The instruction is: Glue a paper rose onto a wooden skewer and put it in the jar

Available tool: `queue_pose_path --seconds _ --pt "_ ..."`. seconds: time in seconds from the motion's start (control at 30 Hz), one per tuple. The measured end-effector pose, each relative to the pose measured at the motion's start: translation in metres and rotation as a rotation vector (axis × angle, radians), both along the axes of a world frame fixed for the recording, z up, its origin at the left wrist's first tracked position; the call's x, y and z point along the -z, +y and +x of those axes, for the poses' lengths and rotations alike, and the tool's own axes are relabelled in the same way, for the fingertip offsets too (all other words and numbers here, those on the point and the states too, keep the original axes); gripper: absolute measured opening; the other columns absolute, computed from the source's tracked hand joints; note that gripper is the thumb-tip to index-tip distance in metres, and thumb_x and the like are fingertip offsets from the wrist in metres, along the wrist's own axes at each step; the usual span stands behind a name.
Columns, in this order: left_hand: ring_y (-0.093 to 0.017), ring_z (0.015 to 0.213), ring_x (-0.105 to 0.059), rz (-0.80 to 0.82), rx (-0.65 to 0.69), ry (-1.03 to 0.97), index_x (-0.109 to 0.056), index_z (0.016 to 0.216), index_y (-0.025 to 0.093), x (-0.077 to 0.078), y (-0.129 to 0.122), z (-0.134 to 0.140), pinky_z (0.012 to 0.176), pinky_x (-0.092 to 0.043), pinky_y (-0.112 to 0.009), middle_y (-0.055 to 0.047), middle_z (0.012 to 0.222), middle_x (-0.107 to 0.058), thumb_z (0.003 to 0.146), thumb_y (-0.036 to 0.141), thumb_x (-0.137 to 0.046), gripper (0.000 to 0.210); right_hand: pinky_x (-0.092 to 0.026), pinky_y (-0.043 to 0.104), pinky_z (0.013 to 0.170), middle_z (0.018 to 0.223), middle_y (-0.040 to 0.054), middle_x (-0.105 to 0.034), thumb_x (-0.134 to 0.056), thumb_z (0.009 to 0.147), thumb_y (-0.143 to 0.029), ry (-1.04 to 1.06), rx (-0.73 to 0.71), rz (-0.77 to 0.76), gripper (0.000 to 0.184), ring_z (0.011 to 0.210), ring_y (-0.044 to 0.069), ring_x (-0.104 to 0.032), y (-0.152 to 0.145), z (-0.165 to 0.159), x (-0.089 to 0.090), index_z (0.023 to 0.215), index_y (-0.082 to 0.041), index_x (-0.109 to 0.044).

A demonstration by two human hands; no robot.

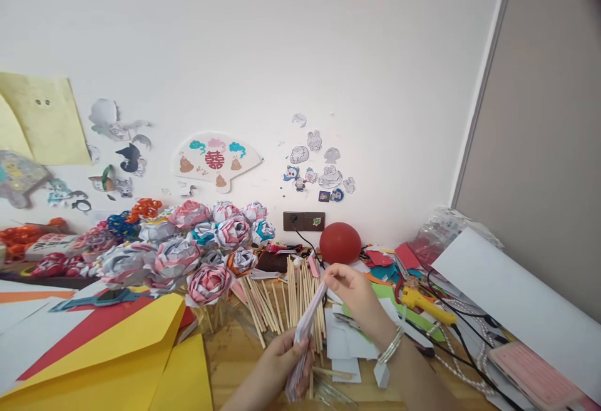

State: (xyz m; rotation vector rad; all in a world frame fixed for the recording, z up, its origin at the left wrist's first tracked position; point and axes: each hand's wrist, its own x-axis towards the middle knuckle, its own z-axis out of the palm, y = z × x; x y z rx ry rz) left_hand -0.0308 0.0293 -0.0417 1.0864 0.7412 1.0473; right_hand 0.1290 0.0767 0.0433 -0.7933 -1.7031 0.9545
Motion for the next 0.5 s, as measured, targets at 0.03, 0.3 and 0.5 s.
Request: queue_pose_path --seconds 0.03,0.3,0.5 --pt "-0.004 0.032 -0.037 -0.009 -0.029 -0.035 -0.048 0.066 0.016 0.001 0.001 -0.001 0.035 -0.026 -0.017 0.007 0.045 -0.049 0.070 0.054 -0.060 0.039 -0.039 0.026 0.064 0.068 -0.0001 -0.053 -0.055 0.076 -0.043 -0.008 -0.059 -0.045 0.027 0.066 0.014 -0.049 0.001 0.004 0.000 0.072 -0.016 -0.055" --pt "-0.014 0.053 -0.060 0.003 -0.094 -0.027 -0.052 0.083 0.015 -0.014 -0.001 -0.007 0.047 -0.038 -0.021 -0.001 0.059 -0.063 0.073 0.051 -0.059 0.038 -0.041 0.029 0.077 0.083 0.0034 -0.057 -0.060 0.077 -0.035 -0.095 -0.166 0.079 0.019 0.081 0.017 -0.054 0.002 -0.019 0.031 0.069 -0.017 -0.059" --pt "-0.015 0.045 -0.059 -0.006 -0.063 -0.040 -0.051 0.078 0.016 -0.017 -0.005 -0.002 0.047 -0.040 -0.023 0.000 0.053 -0.061 0.072 0.053 -0.058 0.039 -0.041 0.030 0.081 0.091 0.0042 -0.056 -0.058 0.079 -0.034 -0.040 -0.174 0.163 0.017 0.087 0.017 -0.054 0.005 -0.023 0.040 0.071 -0.019 -0.060"
